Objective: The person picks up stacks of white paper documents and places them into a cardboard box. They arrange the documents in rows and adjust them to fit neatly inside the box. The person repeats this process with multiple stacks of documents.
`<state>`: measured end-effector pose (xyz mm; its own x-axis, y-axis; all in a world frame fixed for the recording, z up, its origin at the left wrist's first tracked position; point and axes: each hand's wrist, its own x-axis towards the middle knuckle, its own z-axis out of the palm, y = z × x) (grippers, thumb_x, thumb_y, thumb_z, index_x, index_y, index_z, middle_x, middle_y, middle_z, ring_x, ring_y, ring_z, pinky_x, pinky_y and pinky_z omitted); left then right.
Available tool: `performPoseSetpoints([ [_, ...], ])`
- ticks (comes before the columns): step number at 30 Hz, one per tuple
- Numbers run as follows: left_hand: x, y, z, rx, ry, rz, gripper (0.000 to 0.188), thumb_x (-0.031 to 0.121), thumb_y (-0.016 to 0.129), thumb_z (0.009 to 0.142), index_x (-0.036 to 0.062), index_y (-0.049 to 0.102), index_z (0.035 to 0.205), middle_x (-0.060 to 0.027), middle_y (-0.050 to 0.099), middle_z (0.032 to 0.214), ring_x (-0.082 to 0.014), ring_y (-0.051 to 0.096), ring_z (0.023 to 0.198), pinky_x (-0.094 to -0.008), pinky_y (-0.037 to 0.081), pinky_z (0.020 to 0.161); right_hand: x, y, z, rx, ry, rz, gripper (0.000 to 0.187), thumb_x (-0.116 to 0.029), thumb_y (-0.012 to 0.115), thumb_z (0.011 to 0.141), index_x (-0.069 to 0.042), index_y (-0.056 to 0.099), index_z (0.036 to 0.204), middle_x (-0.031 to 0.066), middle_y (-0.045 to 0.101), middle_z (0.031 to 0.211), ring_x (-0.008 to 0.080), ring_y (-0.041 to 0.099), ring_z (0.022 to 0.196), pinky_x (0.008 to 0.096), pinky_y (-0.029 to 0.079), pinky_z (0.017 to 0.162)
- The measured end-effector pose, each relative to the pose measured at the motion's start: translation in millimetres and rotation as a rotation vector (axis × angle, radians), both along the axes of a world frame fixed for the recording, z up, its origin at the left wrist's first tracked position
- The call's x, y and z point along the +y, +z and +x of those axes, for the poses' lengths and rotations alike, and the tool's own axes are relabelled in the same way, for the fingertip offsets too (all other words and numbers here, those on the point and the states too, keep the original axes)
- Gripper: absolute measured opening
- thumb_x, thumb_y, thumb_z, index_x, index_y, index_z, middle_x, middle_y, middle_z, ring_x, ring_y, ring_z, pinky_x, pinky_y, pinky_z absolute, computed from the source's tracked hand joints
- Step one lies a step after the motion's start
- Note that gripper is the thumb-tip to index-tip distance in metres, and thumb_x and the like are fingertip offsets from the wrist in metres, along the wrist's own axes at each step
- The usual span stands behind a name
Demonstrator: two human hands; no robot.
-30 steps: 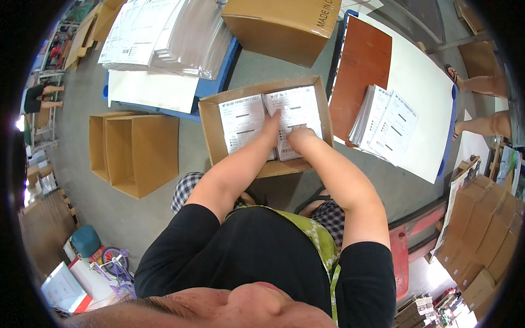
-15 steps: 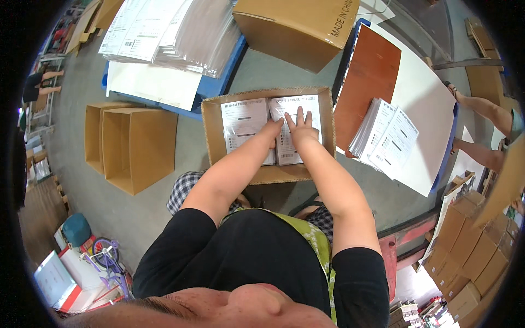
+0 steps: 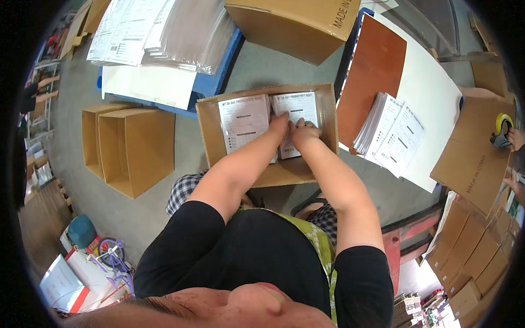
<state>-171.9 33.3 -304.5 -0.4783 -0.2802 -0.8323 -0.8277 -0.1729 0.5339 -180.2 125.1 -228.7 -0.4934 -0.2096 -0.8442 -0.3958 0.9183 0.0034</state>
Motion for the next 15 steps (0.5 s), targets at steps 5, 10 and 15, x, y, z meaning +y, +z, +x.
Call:
performPoseSetpoints([
  [5, 3.7, -73.5, 5.6, 0.088, 0.005, -0.270, 0.070, 0.030, 0.060, 0.084, -0.0033, 0.031, 0.138, -0.0237, 0.046, 0.134, -0.0358, 0.049, 0.118, -0.0441, 0.041, 0.097, -2.2, -26.0, 1.9, -0.012, 0.043, -0.025, 0.063, -0.012, 0.047, 0.091, -0.021, 0.025, 0.149, 0.0087, 0.019, 0.156, 0.0339, 0.035, 0.136, 0.0491, 0.040, 0.103],
  [10, 0.5, 23.3, 8.7, 0.161, 0.114, 0.127, 0.075, 0.027, 0.060, 0.082, -0.0023, 0.024, 0.142, -0.0261, 0.040, 0.139, -0.0386, 0.044, 0.124, -0.0444, 0.039, 0.101, 13.2, -54.8, 19.7, -0.079, -0.035, -0.054, 0.059, -0.028, 0.041, 0.096, -0.014, 0.021, 0.150, 0.0091, 0.029, 0.153, 0.0330, 0.038, 0.134, 0.0482, 0.033, 0.106],
  [15, 10.9, 0.5, 10.2, 0.172, -0.058, -0.224, 0.076, 0.020, 0.060, 0.080, 0.0004, 0.023, 0.143, -0.0259, 0.041, 0.137, -0.0368, 0.045, 0.123, -0.0431, 0.037, 0.102, 2.1, -18.8, 13.3, -0.140, 0.170, -0.025, 0.060, -0.040, 0.039, 0.097, -0.019, 0.022, 0.151, 0.0060, 0.033, 0.152, 0.0294, 0.040, 0.133, 0.0443, 0.032, 0.107],
])
